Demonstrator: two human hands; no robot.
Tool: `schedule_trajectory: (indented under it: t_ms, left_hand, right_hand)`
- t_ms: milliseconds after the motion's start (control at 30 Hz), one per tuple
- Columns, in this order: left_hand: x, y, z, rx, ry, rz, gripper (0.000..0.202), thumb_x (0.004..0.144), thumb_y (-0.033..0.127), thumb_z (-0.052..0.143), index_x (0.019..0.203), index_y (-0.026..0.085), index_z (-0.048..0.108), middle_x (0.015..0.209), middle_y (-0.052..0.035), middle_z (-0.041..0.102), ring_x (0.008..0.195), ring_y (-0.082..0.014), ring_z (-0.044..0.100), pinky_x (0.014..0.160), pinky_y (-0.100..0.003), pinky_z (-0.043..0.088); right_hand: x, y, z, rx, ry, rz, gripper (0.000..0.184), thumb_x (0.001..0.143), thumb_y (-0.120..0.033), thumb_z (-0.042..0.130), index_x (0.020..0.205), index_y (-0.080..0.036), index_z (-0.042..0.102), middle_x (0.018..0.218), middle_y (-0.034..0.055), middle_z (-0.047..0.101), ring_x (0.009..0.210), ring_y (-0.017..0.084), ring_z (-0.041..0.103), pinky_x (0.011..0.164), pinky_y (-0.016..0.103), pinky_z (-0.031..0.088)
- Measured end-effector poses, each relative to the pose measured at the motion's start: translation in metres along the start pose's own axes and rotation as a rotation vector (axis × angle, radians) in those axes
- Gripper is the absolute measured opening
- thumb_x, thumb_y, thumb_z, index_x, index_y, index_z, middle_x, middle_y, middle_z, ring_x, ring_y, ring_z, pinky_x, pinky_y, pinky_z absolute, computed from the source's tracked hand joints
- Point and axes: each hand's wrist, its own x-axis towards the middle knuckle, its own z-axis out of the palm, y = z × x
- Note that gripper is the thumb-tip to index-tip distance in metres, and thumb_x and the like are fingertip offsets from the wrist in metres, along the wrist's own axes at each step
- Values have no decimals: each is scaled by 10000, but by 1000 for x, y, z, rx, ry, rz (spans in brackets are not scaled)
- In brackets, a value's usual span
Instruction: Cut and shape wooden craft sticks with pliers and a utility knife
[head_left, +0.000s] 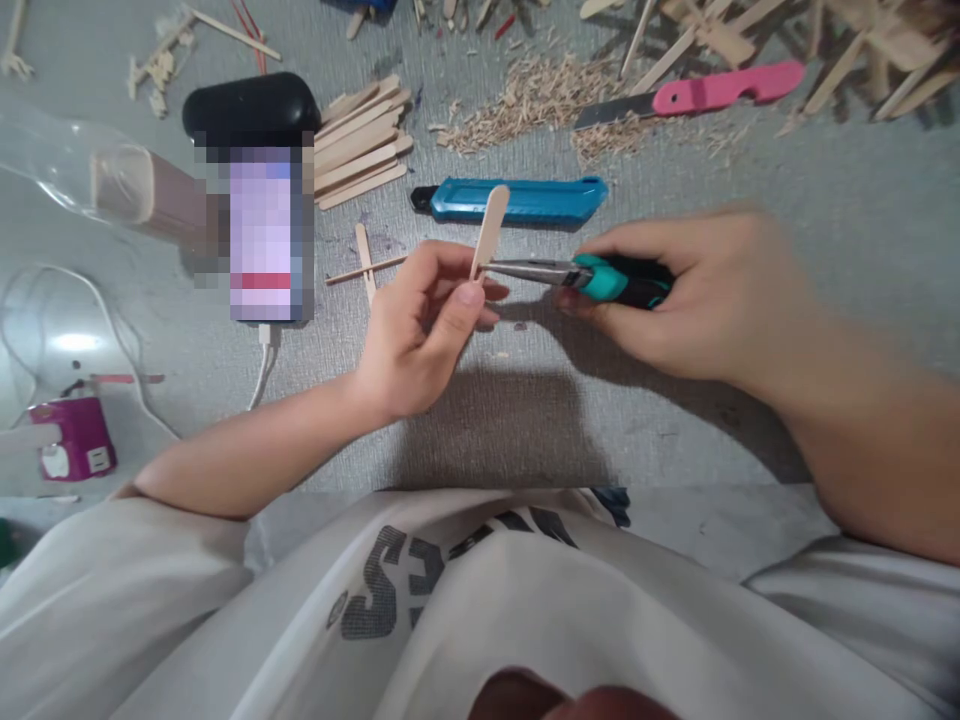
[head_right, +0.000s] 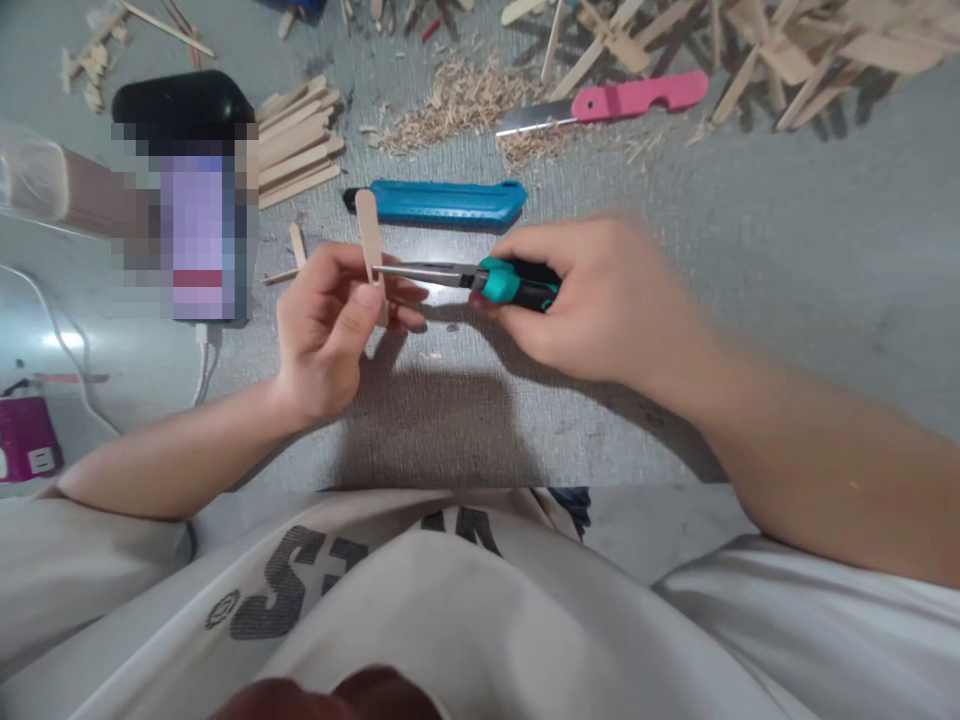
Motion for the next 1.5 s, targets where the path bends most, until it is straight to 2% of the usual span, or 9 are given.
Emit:
schedule_trajectory:
  t_ms: [200,433,600,700,833,967,1100,1400,1500]
  left_hand:
    - [7,3,-2,96,132,47,474,1140,695,669,1002,242,684,766,29,700,615,-120,740,562,-242,611]
    - [11,12,-6,9,85,-70,508,1068,720,768,937,235,693,690,40,690,500,-102,668,434,-211,519]
    - [13,6,-7,-91,54,-235,493,1068,709,774,935,243,681,679,39,685,485,-117,665,416,-218,529]
    - [13,6,-6,-63,86,-214,469,1082,668,781,930,240,664,670,40,656,483,-110,652,423,-216,520]
    - [13,11,-3,-6,92,-85,489,1088,683,763,923,239,645,665,51,624,490,-100,639,449,-220,501]
    - [11,16,-1,19,76,-53,478,1111,640,754,894,239,609,661,45,646,489,-104,630,445,-229,484]
    - [8,17,1,25,87,-32,473,1117,637,744,895,245,598,651,50,651,474,-98,606,433,-225,468]
    - [6,17,2,29,150,-86,501,1117,708,698,931,252,606,660,56,649,498,-101,669,453,-218,512]
    - [7,16,2,27,150,-92,509,1105,716,711,925,254,597,658,59,650,488,-96,663,444,-209,509]
  right_hand:
    - [-2,-1,3,-225,-90,-10,114,912,-335,722,971,-259,783,842,50,747,746,237,676,691,382,451]
    - [-2,6,2,-307,-56,-79,150,861,-284,697,1005,-250,723,943,74,778,826,265,707,703,386,390]
    - [-1,7,0,-327,-47,-20,206,817,-304,735,1018,-261,721,1014,87,772,911,310,719,717,396,359]
    - [-1,3,-2,-321,-45,15,186,864,-326,732,1040,-266,742,1014,93,743,962,331,727,739,399,384]
    - [0,-1,-4,-244,-91,52,126,907,-386,782,897,-267,740,826,57,699,782,253,659,700,393,381]
    - [3,3,-6,-65,-228,164,332,937,-568,858,815,-268,782,606,-21,576,557,155,479,595,363,340]
    - [6,9,-8,43,-265,172,433,884,-682,893,810,-261,832,584,-44,608,509,129,489,519,331,341]
    - [6,-1,-3,41,-169,167,175,835,-416,917,799,-267,832,574,-50,612,512,122,457,504,304,330]
    - [7,-3,-4,18,-171,184,172,825,-406,922,804,-266,824,582,-46,615,512,126,464,510,308,340]
